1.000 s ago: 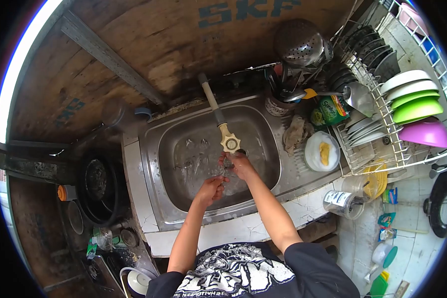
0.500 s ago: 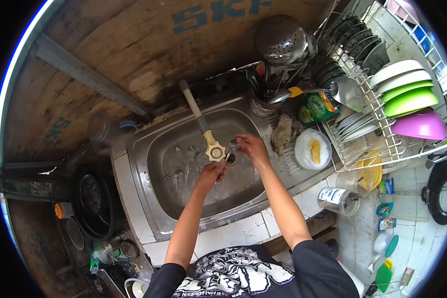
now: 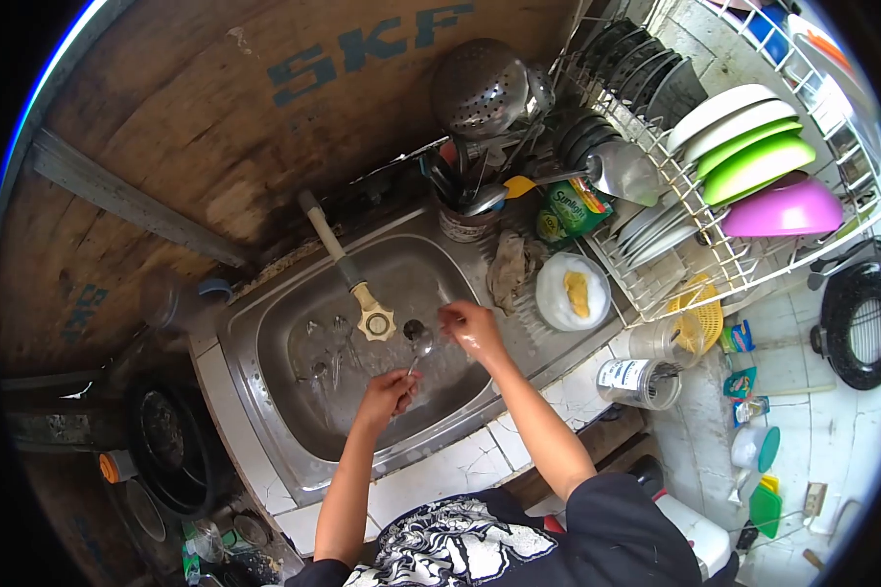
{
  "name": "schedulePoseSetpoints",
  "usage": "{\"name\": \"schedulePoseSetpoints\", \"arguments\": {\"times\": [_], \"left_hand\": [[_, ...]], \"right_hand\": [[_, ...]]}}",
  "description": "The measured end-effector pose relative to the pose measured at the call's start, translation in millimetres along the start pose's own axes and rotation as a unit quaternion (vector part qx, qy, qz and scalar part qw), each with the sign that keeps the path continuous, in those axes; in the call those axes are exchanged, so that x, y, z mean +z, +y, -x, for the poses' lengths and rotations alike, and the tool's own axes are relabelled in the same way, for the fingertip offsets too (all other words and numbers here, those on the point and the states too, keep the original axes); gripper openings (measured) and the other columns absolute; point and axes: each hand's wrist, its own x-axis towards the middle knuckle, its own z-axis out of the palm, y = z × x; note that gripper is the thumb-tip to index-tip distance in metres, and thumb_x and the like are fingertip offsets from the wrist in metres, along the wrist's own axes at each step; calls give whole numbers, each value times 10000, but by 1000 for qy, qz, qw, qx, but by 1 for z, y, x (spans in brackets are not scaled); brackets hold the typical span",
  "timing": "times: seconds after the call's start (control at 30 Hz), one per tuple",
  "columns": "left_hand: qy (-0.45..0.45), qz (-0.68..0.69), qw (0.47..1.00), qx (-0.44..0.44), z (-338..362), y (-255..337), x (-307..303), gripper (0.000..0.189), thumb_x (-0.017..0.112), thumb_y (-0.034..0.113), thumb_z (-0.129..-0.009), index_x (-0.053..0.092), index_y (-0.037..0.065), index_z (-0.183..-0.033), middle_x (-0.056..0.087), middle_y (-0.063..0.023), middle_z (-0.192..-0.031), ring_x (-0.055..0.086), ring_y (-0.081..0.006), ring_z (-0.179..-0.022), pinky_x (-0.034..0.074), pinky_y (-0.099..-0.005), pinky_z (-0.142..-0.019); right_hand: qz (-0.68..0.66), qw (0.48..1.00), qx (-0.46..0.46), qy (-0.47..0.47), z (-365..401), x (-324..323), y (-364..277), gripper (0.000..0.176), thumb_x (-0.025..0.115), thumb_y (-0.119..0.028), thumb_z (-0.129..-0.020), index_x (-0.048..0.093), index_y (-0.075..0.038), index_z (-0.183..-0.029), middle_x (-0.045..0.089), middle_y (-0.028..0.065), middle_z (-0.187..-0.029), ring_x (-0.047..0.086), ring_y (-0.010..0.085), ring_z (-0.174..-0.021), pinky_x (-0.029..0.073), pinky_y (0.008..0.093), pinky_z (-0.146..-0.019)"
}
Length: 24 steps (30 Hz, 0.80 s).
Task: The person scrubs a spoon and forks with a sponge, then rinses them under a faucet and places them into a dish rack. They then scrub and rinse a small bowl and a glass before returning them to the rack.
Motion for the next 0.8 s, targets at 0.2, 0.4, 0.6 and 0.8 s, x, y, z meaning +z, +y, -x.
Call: {"name": "schedulePoseSetpoints", "arguments": {"times": [0.2, 0.4, 0.6, 0.8], "left_hand": [[126, 72, 989, -10, 61, -28, -40, 191, 529, 165, -894, 590, 24, -1007, 471, 10, -638, 333, -47, -438, 210, -212, -371], [218, 86, 971, 38, 90, -31, -55, 181, 515, 164, -897, 583, 38, -1008, 475, 8, -639, 351, -49, -437, 211, -202, -370], [242, 122, 961, 50, 95, -38, -47, 173, 496, 155, -902, 573, 40, -1007, 475, 13, -653, 354, -46, -448, 220, -197, -370], [251, 123, 959, 42, 102, -42, -44, 172, 486, 153, -904, 573, 44, -1004, 476, 14, -652, 358, -48, -452, 223, -198, -368]], "right_hand": [[190, 931, -23, 311, -18, -133, 1, 266, 641, -139, -744, 605, -71, -998, 640, 135, -952, 619, 275, -881, 485, 367, -739], [511, 846, 106, 111, -28, -169, 63, 536, 668, -182, -641, 498, -67, -1136, 439, 223, -1257, 357, 383, -1214, 272, 422, -1034], [388, 912, 46, 128, -31, -188, 52, 382, 596, -168, -675, 579, 7, -1014, 604, 220, -1000, 555, 365, -988, 434, 390, -847], [151, 958, 57, 236, -24, -198, 37, 349, 538, -179, -731, 586, 34, -1003, 612, 238, -960, 584, 373, -914, 442, 399, -791]]}}
